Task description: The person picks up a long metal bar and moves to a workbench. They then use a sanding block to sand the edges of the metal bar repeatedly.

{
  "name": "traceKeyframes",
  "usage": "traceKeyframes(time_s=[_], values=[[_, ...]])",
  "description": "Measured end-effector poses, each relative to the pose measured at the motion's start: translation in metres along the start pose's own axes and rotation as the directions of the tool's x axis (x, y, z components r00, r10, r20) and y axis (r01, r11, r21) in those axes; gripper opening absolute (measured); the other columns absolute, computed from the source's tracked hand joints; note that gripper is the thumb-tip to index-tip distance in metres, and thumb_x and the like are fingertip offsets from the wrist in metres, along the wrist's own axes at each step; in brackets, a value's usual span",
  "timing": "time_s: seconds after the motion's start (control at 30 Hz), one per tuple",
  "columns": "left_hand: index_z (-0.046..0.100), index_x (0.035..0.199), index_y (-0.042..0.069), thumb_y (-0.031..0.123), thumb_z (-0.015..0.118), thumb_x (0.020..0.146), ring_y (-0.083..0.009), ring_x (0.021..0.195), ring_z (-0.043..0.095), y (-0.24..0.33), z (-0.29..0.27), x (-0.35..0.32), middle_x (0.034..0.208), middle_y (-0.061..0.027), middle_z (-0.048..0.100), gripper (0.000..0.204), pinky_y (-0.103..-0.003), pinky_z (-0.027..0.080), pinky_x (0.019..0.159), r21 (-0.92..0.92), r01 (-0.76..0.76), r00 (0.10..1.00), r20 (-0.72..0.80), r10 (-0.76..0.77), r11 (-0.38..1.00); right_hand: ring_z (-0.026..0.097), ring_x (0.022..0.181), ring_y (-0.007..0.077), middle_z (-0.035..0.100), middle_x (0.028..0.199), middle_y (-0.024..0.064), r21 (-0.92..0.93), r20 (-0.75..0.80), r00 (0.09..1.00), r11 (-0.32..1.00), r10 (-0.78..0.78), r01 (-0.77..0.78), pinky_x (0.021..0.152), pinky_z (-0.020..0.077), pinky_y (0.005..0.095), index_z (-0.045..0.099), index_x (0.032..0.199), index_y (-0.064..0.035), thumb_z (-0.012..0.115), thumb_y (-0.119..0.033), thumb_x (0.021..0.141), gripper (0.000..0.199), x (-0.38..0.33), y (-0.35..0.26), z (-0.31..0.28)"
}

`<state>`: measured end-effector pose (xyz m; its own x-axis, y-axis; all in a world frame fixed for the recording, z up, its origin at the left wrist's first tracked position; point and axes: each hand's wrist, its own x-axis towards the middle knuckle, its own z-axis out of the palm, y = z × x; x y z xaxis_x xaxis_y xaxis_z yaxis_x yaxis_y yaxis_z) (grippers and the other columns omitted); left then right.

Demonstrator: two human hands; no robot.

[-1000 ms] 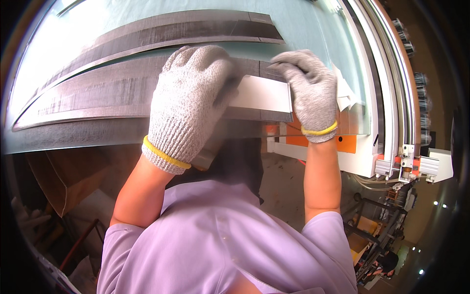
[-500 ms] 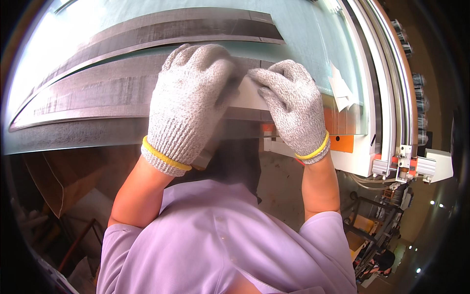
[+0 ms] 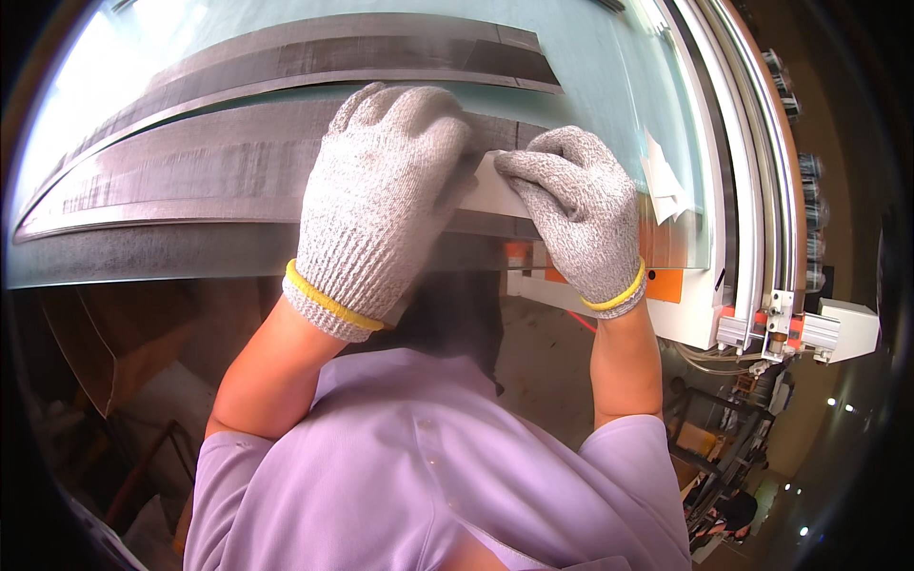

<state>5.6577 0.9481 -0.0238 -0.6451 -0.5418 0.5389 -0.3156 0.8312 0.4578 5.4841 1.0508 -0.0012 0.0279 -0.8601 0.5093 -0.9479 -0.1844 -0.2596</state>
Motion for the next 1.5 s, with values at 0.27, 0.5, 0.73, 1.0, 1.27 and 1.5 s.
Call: traceKeyframes(time_s=[0.27,0.5,0.73,1.0,1.27,1.5], values=[[0.069,0.102,0.006,0.019,0.078,0.077,-0.0375,0.115,0.057,-0.003,0.000,-0.003,0.118,-0.0108,0.065,0.030,-0.047,0.043,0.105,-0.015,-0.017,1.000,0.003,0.017,1.000,0.066,0.076,0.0308,0.065,0.085,0.0093,-0.002,0.092,0.995,1.000,0.029,-0.029,0.068,0.0534,0.0410,0.069,0.090,-0.0095,0.072,-0.015,0.083,0.010,0.017,0.004,-0.001],[0.060,0.126,0.006,0.031,0.089,0.062,-0.0390,0.126,0.052,-0.002,-0.006,-0.003,0.130,-0.0142,0.060,0.074,-0.049,0.038,0.114,-0.040,-0.018,0.995,0.097,0.022,0.999,0.066,0.079,0.0315,0.064,0.085,0.0112,-0.091,0.209,0.969,0.984,-0.131,0.153,0.071,0.0545,0.0411,0.067,0.090,-0.0077,0.067,-0.017,0.084,0.011,0.031,0.014,0.001],[0.043,0.149,0.005,0.033,0.093,0.056,-0.0402,0.134,0.046,-0.001,-0.005,-0.006,0.140,-0.0196,0.054,0.110,-0.050,0.031,0.120,0.057,0.021,0.989,0.146,-0.029,0.998,0.056,0.063,0.0278,0.055,0.074,0.0094,0.075,0.136,0.956,0.964,-0.262,0.254,0.058,0.0476,0.0363,0.058,0.083,-0.0047,0.068,0.005,0.069,0.020,0.001,0.013,-0.018],[0.044,0.148,0.006,0.030,0.093,0.056,-0.0401,0.135,0.045,0.000,-0.008,-0.005,0.141,-0.0186,0.054,0.108,-0.050,0.031,0.120,0.064,-0.019,0.984,0.179,0.008,0.998,0.056,0.075,0.0083,0.062,0.085,0.0022,0.214,-0.516,0.700,0.866,0.494,-0.453,0.070,0.0487,0.0248,0.066,0.094,0.0024,0.068,0.005,0.086,0.009,-0.080,0.079,-0.096],[0.045,0.149,0.009,0.031,0.093,0.055,-0.0413,0.138,0.042,-0.002,-0.009,-0.004,0.144,-0.0181,0.052,0.108,-0.049,0.032,0.120,0.123,-0.023,0.977,0.212,-0.004,0.992,0.062,0.109,0.0208,0.067,0.115,0.0089,0.163,-0.100,0.977,0.972,0.186,-0.168,0.092,0.0526,0.0363,0.070,0.115,-0.0004,0.074,-0.002,0.086,0.029,-0.027,0.024,-0.052],[0.046,0.149,0.009,0.034,0.094,0.056,-0.0421,0.139,0.041,0.001,-0.010,-0.003,0.145,-0.0183,0.052,0.107,-0.050,0.032,0.120,0.146,0.007,0.972,0.230,-0.041,0.989,0.067,0.105,0.0192,0.069,0.116,0.0098,0.666,0.152,0.988,0.738,0.008,-0.108,0.093,0.0558,0.0340,0.070,0.106,-0.0031,0.076,-0.008,0.082,0.025,-0.014,0.053,-0.032]])
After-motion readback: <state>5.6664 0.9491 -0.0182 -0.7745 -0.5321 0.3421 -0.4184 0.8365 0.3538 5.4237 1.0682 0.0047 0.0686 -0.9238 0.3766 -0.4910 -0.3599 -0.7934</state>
